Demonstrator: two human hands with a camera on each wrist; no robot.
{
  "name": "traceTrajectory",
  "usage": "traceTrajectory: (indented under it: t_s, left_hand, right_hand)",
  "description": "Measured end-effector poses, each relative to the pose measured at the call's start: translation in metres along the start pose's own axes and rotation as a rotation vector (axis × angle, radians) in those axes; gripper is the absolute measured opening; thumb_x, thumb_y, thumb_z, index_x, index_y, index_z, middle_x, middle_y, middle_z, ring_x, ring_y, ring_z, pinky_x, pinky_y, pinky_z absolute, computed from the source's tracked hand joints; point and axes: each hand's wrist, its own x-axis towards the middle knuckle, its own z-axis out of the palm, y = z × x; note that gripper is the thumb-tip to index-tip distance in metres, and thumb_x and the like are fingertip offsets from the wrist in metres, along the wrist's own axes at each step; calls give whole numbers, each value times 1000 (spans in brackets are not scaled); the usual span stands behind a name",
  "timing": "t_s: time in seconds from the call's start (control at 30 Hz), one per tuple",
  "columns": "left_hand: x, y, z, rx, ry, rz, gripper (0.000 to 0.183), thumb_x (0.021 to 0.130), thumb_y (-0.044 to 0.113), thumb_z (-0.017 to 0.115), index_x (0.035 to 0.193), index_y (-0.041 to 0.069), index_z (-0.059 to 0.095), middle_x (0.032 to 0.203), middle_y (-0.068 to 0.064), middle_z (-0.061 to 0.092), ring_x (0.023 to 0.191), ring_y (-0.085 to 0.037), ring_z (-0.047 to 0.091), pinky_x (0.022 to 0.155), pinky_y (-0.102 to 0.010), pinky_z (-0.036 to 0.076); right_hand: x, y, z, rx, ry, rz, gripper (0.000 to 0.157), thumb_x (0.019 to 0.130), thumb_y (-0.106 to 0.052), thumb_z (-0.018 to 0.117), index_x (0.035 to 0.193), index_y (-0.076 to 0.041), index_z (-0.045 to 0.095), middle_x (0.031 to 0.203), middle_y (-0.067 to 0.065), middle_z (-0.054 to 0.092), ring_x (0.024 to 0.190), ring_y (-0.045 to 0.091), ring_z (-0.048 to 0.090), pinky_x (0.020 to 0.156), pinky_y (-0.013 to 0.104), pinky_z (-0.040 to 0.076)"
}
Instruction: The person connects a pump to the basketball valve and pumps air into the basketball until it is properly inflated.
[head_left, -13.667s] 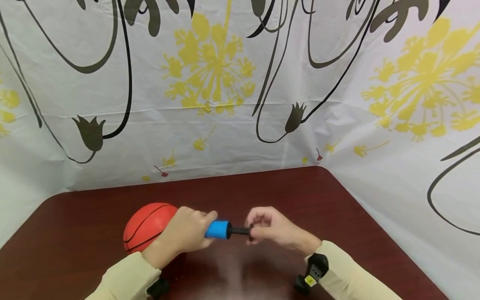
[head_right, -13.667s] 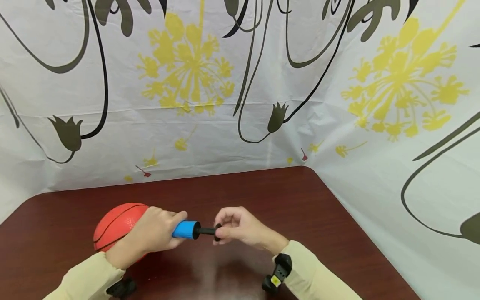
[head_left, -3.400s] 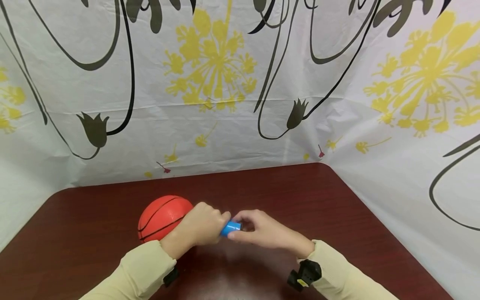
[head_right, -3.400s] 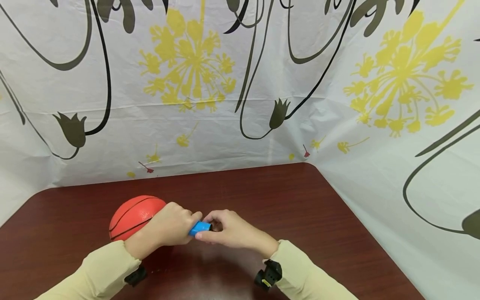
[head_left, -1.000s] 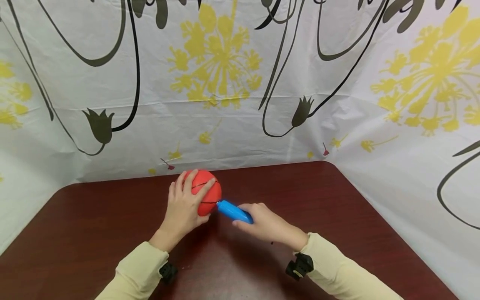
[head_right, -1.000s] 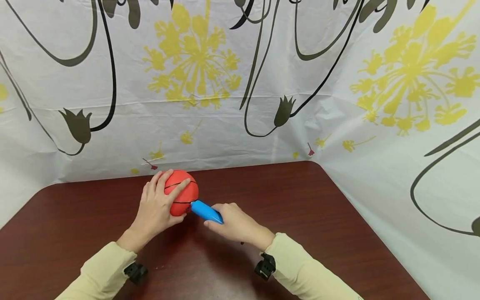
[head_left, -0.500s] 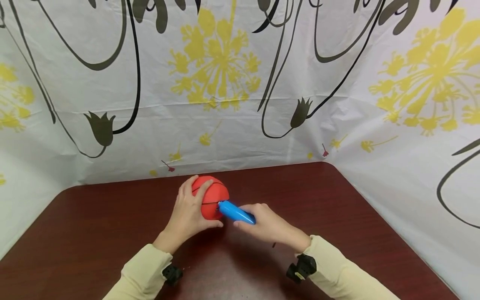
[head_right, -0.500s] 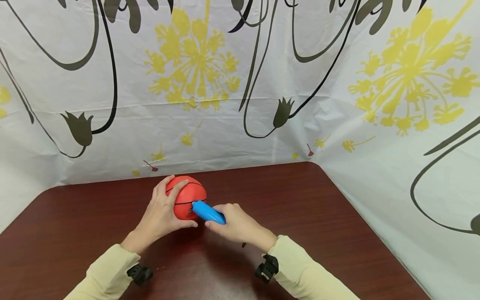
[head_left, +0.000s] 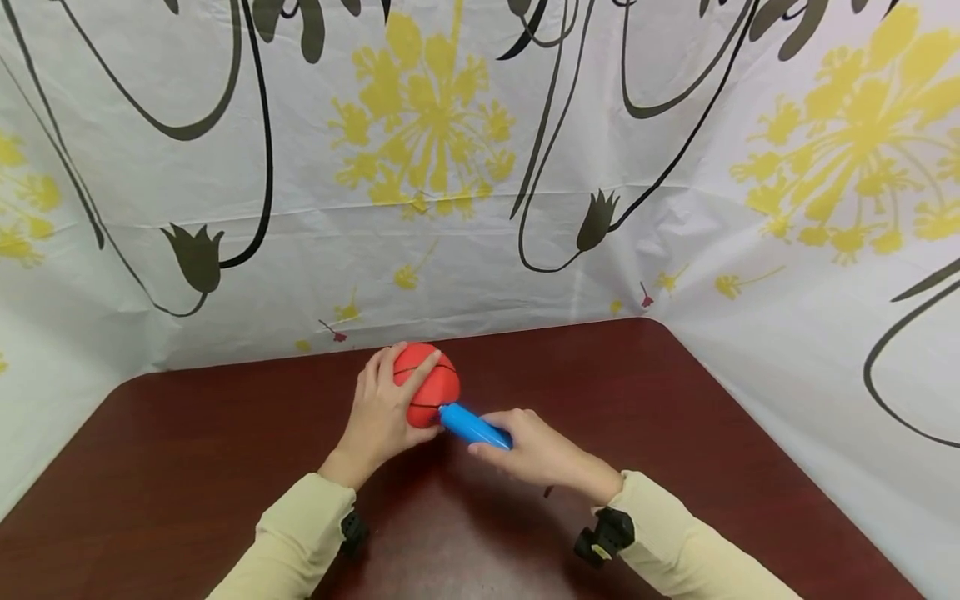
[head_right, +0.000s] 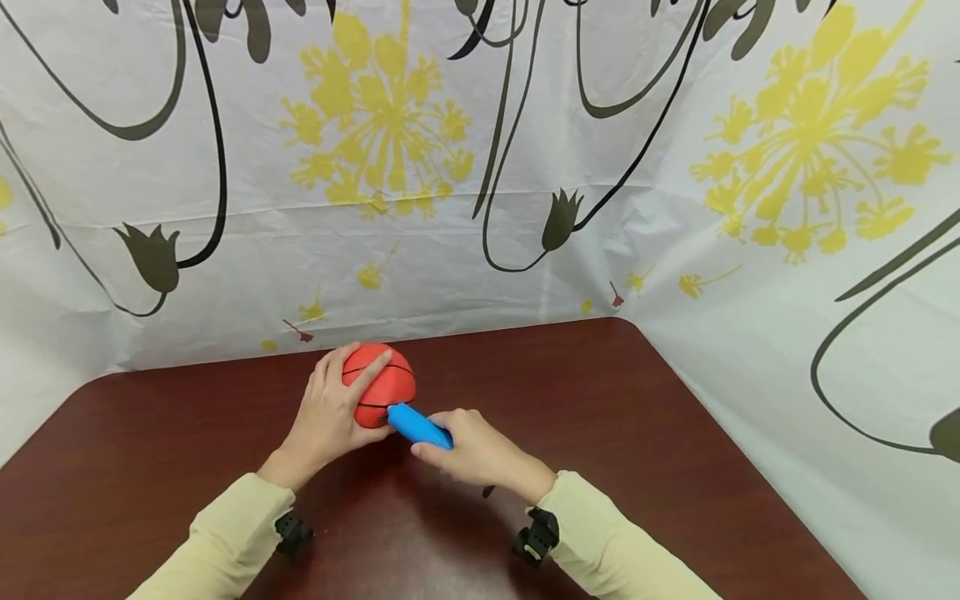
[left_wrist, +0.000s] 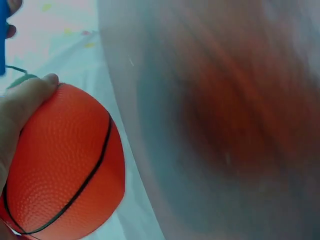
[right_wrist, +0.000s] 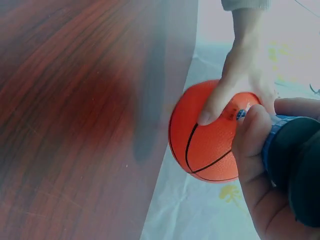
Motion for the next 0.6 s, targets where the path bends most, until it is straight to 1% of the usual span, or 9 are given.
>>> traceTrajectory:
  t_s: [0.1,0.2,0.3,0.43,0.6]
  left_hand:
    - [2,-8,-1,14,14,68,88,50,42,81,127,20,44,125,-21,36,112,-39,33,81,-53,39]
    - [5,-15,-3,9,-2,91,84,51,40,81,124,19,46,124,-20,37,112,-39,33,80,-54,39]
    - [10,-19,-6,-7,-33,83,83,51,38,81,125,20,46,125,-20,35,114,-41,31,81,-55,39]
    - [16,-22,-8,-26,-87,47,84,53,38,81,126,21,44,126,-18,33,116,-45,28,81,-56,38]
    - [20,-24,-9,-51,-109,7,84,52,38,81,126,22,44,128,-16,33,114,-41,31,79,-53,42]
  right_hand:
    - [0,-2,2,-25,7,-12,17,86,-25,56,93,-9,57,58,-5,49,45,4,45,46,23,43]
    - [0,-5,4,-61,30,-26,16,86,-25,56,91,-10,57,58,-6,47,46,3,43,46,21,41]
    - [0,-9,7,-76,61,-21,13,86,-23,56,87,-10,56,57,-6,45,44,3,41,44,20,39]
    - [-1,-14,10,-84,105,-4,11,85,-21,57,86,-10,55,56,-5,45,43,2,40,44,21,39]
    - [-2,-17,11,-95,128,17,13,86,-21,57,91,-9,55,58,-4,47,44,3,41,45,22,41]
